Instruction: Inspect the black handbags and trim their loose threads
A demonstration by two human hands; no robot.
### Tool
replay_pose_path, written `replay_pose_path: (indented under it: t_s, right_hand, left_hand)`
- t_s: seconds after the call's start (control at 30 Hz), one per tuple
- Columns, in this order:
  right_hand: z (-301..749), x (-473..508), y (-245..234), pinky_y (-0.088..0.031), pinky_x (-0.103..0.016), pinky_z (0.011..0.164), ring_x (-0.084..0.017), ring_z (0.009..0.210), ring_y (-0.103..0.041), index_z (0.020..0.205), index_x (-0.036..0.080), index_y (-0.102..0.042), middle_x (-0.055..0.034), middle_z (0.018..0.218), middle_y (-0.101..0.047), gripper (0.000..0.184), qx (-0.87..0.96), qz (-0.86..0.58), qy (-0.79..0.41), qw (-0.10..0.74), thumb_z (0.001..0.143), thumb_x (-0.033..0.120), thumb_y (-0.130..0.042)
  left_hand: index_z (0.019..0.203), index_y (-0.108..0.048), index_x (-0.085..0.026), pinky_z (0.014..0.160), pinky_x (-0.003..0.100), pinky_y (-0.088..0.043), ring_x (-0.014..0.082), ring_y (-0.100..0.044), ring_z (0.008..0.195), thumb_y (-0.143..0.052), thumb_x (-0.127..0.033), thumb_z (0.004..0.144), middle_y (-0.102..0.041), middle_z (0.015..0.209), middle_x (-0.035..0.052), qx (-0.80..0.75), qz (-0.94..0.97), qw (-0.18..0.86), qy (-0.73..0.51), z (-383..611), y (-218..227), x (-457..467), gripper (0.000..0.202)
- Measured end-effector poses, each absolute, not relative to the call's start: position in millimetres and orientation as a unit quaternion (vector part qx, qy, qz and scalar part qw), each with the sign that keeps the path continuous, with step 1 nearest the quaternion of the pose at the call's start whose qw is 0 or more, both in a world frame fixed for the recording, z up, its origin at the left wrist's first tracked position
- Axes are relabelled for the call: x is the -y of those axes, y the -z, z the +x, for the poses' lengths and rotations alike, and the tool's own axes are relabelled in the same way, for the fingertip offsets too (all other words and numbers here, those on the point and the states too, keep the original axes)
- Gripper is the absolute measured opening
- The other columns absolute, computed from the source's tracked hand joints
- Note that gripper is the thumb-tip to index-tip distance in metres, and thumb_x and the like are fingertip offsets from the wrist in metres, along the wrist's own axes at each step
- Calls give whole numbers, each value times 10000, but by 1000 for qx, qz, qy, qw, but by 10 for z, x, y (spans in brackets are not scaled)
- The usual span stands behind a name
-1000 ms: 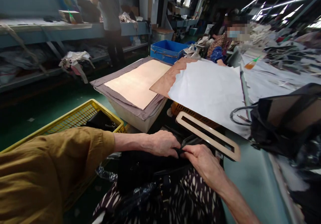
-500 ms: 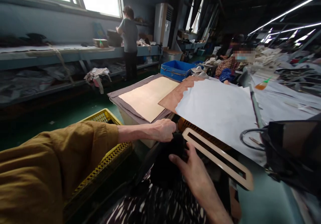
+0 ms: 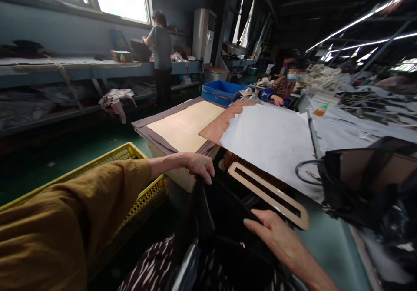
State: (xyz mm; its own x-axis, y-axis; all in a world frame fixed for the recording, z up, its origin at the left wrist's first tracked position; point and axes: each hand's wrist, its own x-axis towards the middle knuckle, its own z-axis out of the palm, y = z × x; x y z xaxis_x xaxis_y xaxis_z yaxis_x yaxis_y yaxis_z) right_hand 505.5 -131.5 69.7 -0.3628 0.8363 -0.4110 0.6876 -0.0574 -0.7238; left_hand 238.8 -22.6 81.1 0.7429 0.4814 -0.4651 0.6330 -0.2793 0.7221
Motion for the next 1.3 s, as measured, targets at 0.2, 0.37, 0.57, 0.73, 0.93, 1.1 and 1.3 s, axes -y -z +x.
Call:
replay_pose_path:
  t_s: [0.2,0.37,0.57,0.73,0.93,1.1,1.3]
  right_hand:
    - [5133,1318,-787,-261,-210,473,-89,509,-341,639,176,-456,50,549,-396,243,670,-516,-534,19,796,361,-436]
    - [5097,1339,-759,-252,-202,473,-87,531,-334,674,164,-488,45,574,-394,216,659,-486,-574,17,787,343,-444]
    - [4979,1257,-794,-250,-199,463,-90,542,-368,643,162,-503,40,569,-414,260,688,-496,-530,8,795,369,-459]
    - [4884,1198,-913,-291,-198,488,-97,576,-410,738,157,-596,30,626,-514,231,692,-491,-529,19,793,342,-469]
    - [5025,1195,-919,-418,-225,685,-157,807,-561,1023,189,-589,13,877,-642,371,626,-476,-615,68,654,223,-622]
    - [5219,1269,-821,-385,-307,912,-219,1057,-524,1124,191,-557,-37,1105,-613,472,615,-498,-602,108,658,203,-631]
    - [5147,1324,-776,-413,-278,814,-194,922,-565,1105,192,-586,-20,1018,-643,364,650,-509,-548,133,782,356,-552]
  left_hand:
    - [653,-574,-146,306,186,-222,71,-340,355,-578,-320,699,-424,439,-43,-323,748,577,60,2422,-641,326,180]
    - [684,-603,-137,350,188,-282,79,-386,395,-576,-321,705,-469,470,-37,-337,760,550,78,2396,-568,344,187]
    - [1092,-553,-167,656,187,-420,129,-549,818,-548,-22,583,-618,922,-5,-279,832,472,80,2680,-800,391,529]
    - [810,-639,-171,518,179,-370,95,-488,569,-647,-230,665,-528,578,-54,-222,875,428,43,2987,-853,542,157]
    - [673,-595,-139,490,155,-352,68,-458,532,-590,-285,729,-500,548,-55,-247,843,479,11,2877,-676,591,156]
    - [541,-483,-133,444,164,-298,55,-376,477,-547,-274,735,-393,475,-58,-271,831,486,18,2789,-640,583,249]
    - [528,-465,-135,443,179,-283,59,-360,478,-538,-279,728,-378,481,-54,-286,830,478,16,2805,-660,587,257]
